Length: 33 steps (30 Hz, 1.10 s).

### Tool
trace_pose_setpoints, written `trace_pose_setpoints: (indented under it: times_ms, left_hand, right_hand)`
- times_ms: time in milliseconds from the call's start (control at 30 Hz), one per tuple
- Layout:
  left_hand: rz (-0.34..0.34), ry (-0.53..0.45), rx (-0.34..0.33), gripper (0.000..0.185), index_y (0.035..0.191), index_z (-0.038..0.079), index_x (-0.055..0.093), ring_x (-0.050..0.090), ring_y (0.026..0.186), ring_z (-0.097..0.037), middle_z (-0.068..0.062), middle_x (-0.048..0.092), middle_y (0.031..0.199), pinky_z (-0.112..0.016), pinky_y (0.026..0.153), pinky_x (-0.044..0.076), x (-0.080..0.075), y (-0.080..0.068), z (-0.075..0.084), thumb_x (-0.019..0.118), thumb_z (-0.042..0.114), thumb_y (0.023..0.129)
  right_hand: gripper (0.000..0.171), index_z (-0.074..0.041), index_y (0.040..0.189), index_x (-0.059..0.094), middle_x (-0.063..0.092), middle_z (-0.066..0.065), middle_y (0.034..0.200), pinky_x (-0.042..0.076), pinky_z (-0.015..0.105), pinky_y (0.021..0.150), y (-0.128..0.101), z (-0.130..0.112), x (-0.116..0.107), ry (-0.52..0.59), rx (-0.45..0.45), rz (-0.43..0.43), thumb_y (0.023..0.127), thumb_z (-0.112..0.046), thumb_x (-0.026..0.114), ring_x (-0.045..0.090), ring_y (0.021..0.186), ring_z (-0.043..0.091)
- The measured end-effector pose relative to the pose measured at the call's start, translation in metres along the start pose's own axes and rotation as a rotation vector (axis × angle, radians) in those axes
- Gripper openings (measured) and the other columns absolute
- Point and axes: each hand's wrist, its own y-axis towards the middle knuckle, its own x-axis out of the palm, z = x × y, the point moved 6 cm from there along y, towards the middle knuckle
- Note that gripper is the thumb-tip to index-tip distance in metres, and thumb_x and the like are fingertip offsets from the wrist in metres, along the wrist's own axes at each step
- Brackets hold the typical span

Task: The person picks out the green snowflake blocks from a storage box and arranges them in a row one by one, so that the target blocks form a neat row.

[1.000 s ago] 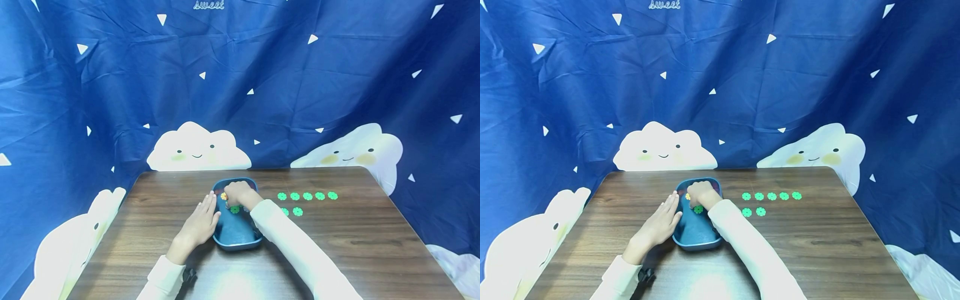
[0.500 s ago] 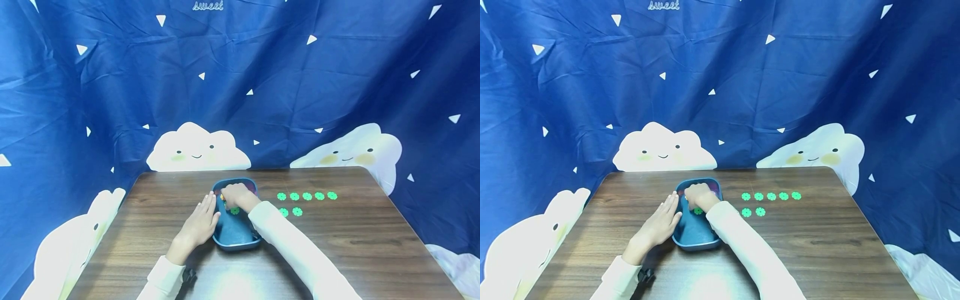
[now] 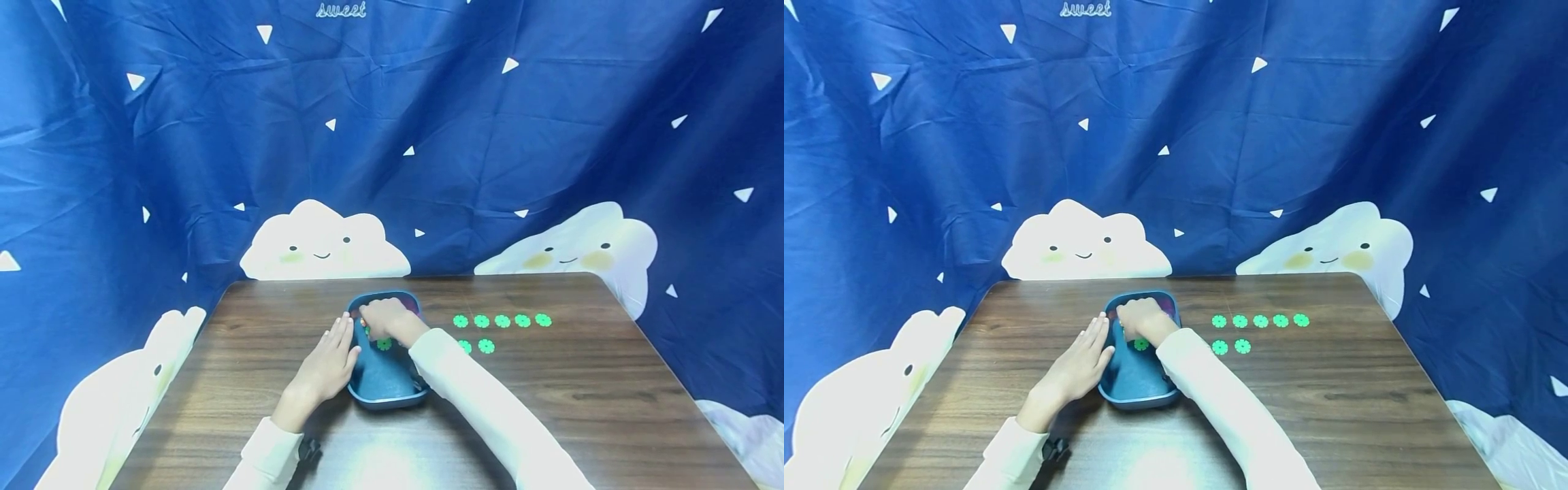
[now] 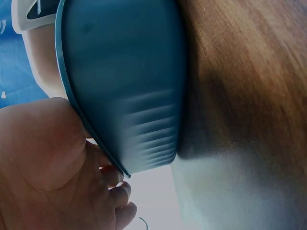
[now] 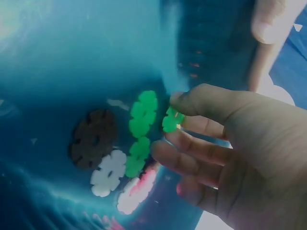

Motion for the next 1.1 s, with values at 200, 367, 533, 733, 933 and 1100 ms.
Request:
trace_pose_setpoints:
  times_ms: [200, 367, 533, 733, 933, 1100]
  left_hand:
    - [0.013, -0.006, -0.008, 0.063, 0.155, 0.000, 0.020, 0.020, 0.152, -0.032, -0.016, 0.017, 0.164, -0.050, 0.122, 0.025, -0.001, 0.001, 0.001, 0.033, 0.038, 0.106]
    - [0.030, -0.024, 0.005, 0.062, 0.154, -0.003, 0.022, 0.022, 0.151, -0.035, -0.018, 0.019, 0.163, -0.052, 0.121, 0.026, -0.005, 0.001, 0.004, 0.039, 0.031, 0.105]
    - [0.012, -0.023, -0.006, 0.062, 0.155, -0.001, 0.020, 0.019, 0.152, -0.033, -0.017, 0.017, 0.164, -0.050, 0.122, 0.025, -0.004, 0.001, 0.004, 0.036, 0.034, 0.106]
    - [0.012, -0.023, -0.013, 0.063, 0.155, -0.001, 0.021, 0.019, 0.152, -0.032, -0.016, 0.017, 0.164, -0.049, 0.122, 0.024, -0.003, 0.002, 0.002, 0.035, 0.036, 0.106]
    - [0.033, -0.011, 0.006, 0.063, 0.153, -0.003, 0.024, 0.023, 0.150, -0.034, -0.018, 0.020, 0.163, -0.051, 0.121, 0.027, -0.004, 0.001, 0.004, 0.038, 0.035, 0.106]
    - [0.038, -0.020, 0.019, 0.064, 0.154, -0.002, 0.022, 0.021, 0.151, -0.034, -0.017, 0.019, 0.163, -0.052, 0.121, 0.026, 0.000, 0.002, 0.001, 0.034, 0.038, 0.106]
  right_hand:
    - [0.037, -0.018, 0.123, 0.063, 0.065, -0.003, 0.099, 0.056, 0.035, 0.081, -0.008, 0.006, -0.016, 0.034, -0.036, 0.035, 0.090, -0.035, 0.069, 0.059, 0.083, 0.015]
    - [0.031, -0.018, 0.115, 0.066, 0.063, -0.004, 0.098, 0.055, 0.032, 0.076, -0.020, 0.014, -0.032, 0.049, -0.069, 0.088, 0.090, -0.035, 0.070, 0.058, 0.082, 0.014]
    - [0.028, -0.018, 0.111, 0.065, 0.061, -0.006, 0.095, 0.051, 0.029, 0.071, -0.035, 0.025, -0.045, 0.066, -0.082, 0.117, 0.090, -0.036, 0.070, 0.057, 0.080, 0.012]
    - [0.031, -0.021, 0.108, 0.064, 0.059, -0.007, 0.094, 0.051, 0.032, 0.070, -0.052, 0.041, -0.056, 0.045, -0.044, 0.149, 0.087, -0.044, 0.071, 0.056, 0.077, 0.014]
    - [0.026, -0.024, 0.108, 0.064, 0.058, -0.008, 0.097, 0.050, 0.032, 0.070, -0.073, 0.060, -0.061, 0.025, -0.022, 0.185, 0.089, -0.041, 0.069, 0.055, 0.078, 0.013]
    - [0.023, -0.022, 0.107, 0.065, 0.059, -0.007, 0.097, 0.049, 0.032, 0.069, -0.092, 0.076, -0.062, 0.043, -0.038, 0.219, 0.088, -0.034, 0.069, 0.054, 0.078, 0.013]
